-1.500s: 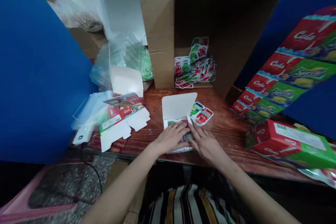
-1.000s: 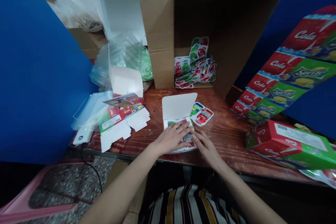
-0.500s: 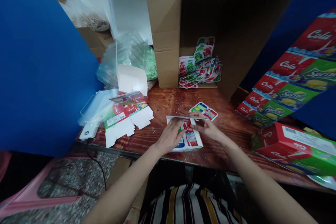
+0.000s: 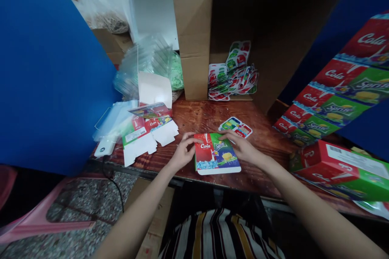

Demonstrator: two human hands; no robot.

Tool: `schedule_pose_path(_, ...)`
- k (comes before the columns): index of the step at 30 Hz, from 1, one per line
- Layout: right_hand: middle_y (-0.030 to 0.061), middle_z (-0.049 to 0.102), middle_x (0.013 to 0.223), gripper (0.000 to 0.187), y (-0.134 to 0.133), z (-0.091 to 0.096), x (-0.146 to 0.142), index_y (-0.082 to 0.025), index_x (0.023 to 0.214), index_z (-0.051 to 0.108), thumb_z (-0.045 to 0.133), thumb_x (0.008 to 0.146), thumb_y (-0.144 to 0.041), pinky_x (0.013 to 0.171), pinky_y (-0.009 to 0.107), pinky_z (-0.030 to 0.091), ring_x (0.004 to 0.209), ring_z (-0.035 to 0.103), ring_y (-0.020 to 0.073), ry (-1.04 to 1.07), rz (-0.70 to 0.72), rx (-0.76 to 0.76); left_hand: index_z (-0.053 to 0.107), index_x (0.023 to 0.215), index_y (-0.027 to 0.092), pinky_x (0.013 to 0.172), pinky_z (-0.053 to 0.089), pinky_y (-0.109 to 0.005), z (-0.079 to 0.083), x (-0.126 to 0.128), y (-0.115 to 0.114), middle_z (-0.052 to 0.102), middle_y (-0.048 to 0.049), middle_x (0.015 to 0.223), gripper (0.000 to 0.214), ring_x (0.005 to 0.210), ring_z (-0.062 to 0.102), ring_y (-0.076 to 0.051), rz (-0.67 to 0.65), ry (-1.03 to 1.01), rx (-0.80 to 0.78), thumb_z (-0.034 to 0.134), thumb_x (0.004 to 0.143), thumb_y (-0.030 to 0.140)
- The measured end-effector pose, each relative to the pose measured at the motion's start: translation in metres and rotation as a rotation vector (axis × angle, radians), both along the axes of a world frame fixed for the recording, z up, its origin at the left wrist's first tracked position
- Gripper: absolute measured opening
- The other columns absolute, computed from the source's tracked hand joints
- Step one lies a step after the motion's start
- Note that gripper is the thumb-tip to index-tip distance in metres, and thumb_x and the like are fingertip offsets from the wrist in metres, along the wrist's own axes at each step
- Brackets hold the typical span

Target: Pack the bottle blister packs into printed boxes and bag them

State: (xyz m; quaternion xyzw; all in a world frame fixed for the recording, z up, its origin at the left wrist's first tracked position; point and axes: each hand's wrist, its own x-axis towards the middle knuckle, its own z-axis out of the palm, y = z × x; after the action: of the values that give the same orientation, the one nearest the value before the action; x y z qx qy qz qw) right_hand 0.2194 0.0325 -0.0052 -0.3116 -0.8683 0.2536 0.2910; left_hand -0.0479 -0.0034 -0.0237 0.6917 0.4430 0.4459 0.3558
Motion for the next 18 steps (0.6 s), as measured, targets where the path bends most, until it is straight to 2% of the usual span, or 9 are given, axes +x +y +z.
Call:
schedule_pose_path(2,0.0130,0.049,0.137,0.036,-0.004,0.008,0.001,-0.021,0.121,0.058,0.054,0.086,-0.019,0.100,0.043,0.044,0.122,0.052,0.0242,-0.063,0.033,-0.019,0.067,0.104,0.022,0.106,0.038,-0.040,0.000,-0.007,-0.003,0.046,-0.0097,0.130,0.025,0.132,0.040,-0.024,-0.081,0.054,-0.043,0.054,0.084,0.016)
schedule_pose_path(4,0.0121,0.043,0.143,0.046,-0.008,0.012,0.002,-0.022,0.129,0.053,0.054,0.083,-0.017,0.104,0.046,0.040,0.128,0.046,0.0258,-0.133,0.046,-0.034,0.063,0.112,0.022,0.108,0.036,-0.042,-0.004,-0.010,-0.007,0.044,-0.0102,0.137,0.028,0.136,0.036,-0.024,-0.112,0.100,-0.030,0.053,0.086,0.018)
schedule_pose_path(8,0.0076,0.027,0.154,0.060,-0.017,0.012,0.006,-0.027,0.141,0.041,0.054,0.083,-0.018,0.109,0.052,0.032,0.138,0.032,0.0284,-0.211,0.031,-0.048,0.059,0.117,0.021,0.110,0.033,-0.047,-0.008,-0.010,-0.014,0.032,-0.0113,0.150,0.033,0.140,0.030,-0.025,-0.062,0.232,0.131,0.046,0.087,0.013)
schedule_pose_path(11,0.0052,0.034,0.152,0.054,-0.024,0.005,0.009,-0.029,0.137,0.048,0.057,0.084,-0.024,0.111,0.055,0.027,0.140,0.027,0.0306,-0.210,0.005,0.058,0.058,0.118,0.021,0.112,0.028,-0.052,0.000,-0.012,-0.017,0.024,-0.0097,0.155,0.037,0.143,0.023,-0.026,-0.055,0.416,0.263,0.048,0.085,0.010)
schedule_pose_path(13,0.0043,0.046,0.144,0.047,-0.028,-0.001,0.012,-0.030,0.133,0.053,0.056,0.087,-0.026,0.112,0.055,0.026,0.139,0.029,0.0294,-0.207,0.038,0.148,0.055,0.123,0.021,0.114,0.027,-0.051,0.010,-0.016,-0.019,0.029,-0.0090,0.154,0.041,0.144,0.020,-0.026,-0.129,0.515,0.294,0.049,0.084,0.010)
schedule_pose_path(15,0.0039,0.052,0.139,0.044,-0.033,-0.008,0.015,-0.030,0.136,0.050,0.050,0.092,-0.027,0.112,0.051,0.028,0.138,0.033,0.0266,-0.204,0.098,0.181,0.049,0.129,0.021,0.114,0.028,-0.050,0.018,-0.020,-0.021,0.032,-0.0092,0.152,0.045,0.144,0.020,-0.026,-0.223,0.585,0.275,0.050,0.085,0.014)
schedule_pose_path(18,0.0064,0.042,0.147,0.055,-0.039,-0.013,0.017,-0.027,0.143,0.040,0.052,0.091,-0.041,0.113,0.050,0.029,0.140,0.027,0.0291,-0.240,0.154,0.168,0.042,0.136,0.020,0.115,0.023,-0.054,0.023,-0.024,-0.024,0.026,-0.0110,0.155,0.051,0.145,0.014,-0.028,-0.266,0.674,0.262,0.053,0.087,0.022)
